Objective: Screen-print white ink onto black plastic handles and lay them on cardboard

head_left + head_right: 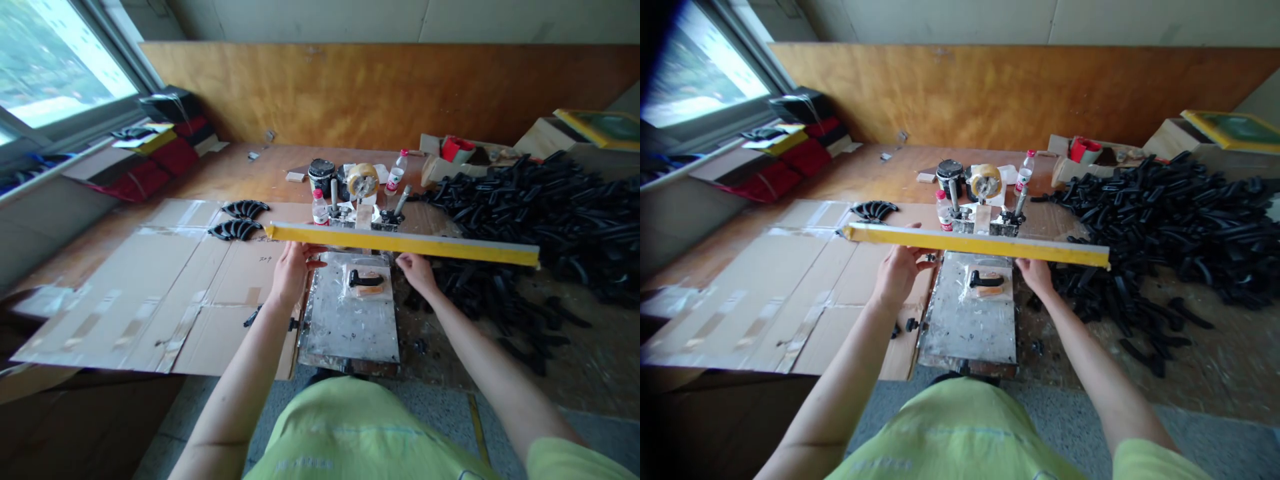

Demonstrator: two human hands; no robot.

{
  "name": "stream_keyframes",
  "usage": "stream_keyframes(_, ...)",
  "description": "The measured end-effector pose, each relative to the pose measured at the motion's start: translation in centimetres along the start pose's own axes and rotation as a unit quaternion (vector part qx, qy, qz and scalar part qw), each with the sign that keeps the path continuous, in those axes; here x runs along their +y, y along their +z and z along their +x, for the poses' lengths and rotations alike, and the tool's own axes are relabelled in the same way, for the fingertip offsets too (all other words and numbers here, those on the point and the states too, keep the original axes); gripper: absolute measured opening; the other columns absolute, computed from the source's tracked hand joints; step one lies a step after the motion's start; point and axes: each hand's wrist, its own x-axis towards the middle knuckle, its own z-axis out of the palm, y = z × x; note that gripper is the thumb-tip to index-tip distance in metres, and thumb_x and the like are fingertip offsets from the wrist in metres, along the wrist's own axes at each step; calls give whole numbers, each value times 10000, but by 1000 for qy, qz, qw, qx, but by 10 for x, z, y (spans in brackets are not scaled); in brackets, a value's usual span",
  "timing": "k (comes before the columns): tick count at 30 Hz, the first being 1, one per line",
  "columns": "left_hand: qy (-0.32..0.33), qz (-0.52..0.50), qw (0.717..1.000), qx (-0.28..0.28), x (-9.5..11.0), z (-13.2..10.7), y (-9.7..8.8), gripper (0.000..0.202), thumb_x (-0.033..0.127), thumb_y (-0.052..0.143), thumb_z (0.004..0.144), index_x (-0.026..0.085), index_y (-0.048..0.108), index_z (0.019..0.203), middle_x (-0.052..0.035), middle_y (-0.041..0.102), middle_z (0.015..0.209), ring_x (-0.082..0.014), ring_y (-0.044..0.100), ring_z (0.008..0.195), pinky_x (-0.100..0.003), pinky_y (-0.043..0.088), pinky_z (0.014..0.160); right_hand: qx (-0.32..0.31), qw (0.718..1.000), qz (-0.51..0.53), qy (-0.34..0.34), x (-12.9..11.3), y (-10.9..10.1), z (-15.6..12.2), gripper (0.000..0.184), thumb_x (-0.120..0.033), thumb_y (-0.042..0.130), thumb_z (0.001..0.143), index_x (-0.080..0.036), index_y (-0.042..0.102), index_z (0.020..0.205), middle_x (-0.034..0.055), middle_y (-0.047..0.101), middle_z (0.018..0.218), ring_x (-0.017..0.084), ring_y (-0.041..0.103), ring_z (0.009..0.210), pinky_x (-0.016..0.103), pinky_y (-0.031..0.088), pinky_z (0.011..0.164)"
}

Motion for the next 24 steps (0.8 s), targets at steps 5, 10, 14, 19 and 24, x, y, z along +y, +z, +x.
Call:
stream_keyframes(5,-134,-17,990,37,-55,-29,8,562,577,544,820,175,516,1212,-110,679,1024,-157,652,778,-226,513,574,-78,983,-65,-150,-45,39,-50,184,-290,654,831,-246,669,1009,59,636,953,226,562,988,372,438,883)
stream_keyframes(10,-332,-25,942,-36,-115,-90,1,560,647,559,781,152,587,1042,-139,702,1006,-221,687,823,-269,531,553,-71,965,-33,-250,-108,43,-93,166,-311,593,886,-255,671,1021,56,617,905,215,547,948,355,443,873)
stream_keyframes(14,-311,6,947,77,-123,-105,-56,476,599,509,825,136,617,849,-99,713,811,-173,672,662,-223,471,476,-91,966,0,-240,-83,36,-106,277,-184,483,923,-279,644,1127,35,642,953,182,583,903,321,483,822)
stream_keyframes(19,-318,122,888,308,-138,-118,-185,469,495,340,909,139,607,764,-92,693,670,-147,614,521,-225,452,452,-68,986,-127,-88,46,8,-89,431,26,448,753,-246,710,960,91,604,1181,248,540,1087,388,479,892)
stream_keyframes(24,-342,265,866,251,-158,-119,-247,504,571,360,850,183,555,594,-128,637,522,-207,569,425,-301,447,405,-152,967,-156,-131,103,-4,-86,402,25,446,755,-239,685,942,102,591,1258,258,491,1205,421,419,970)
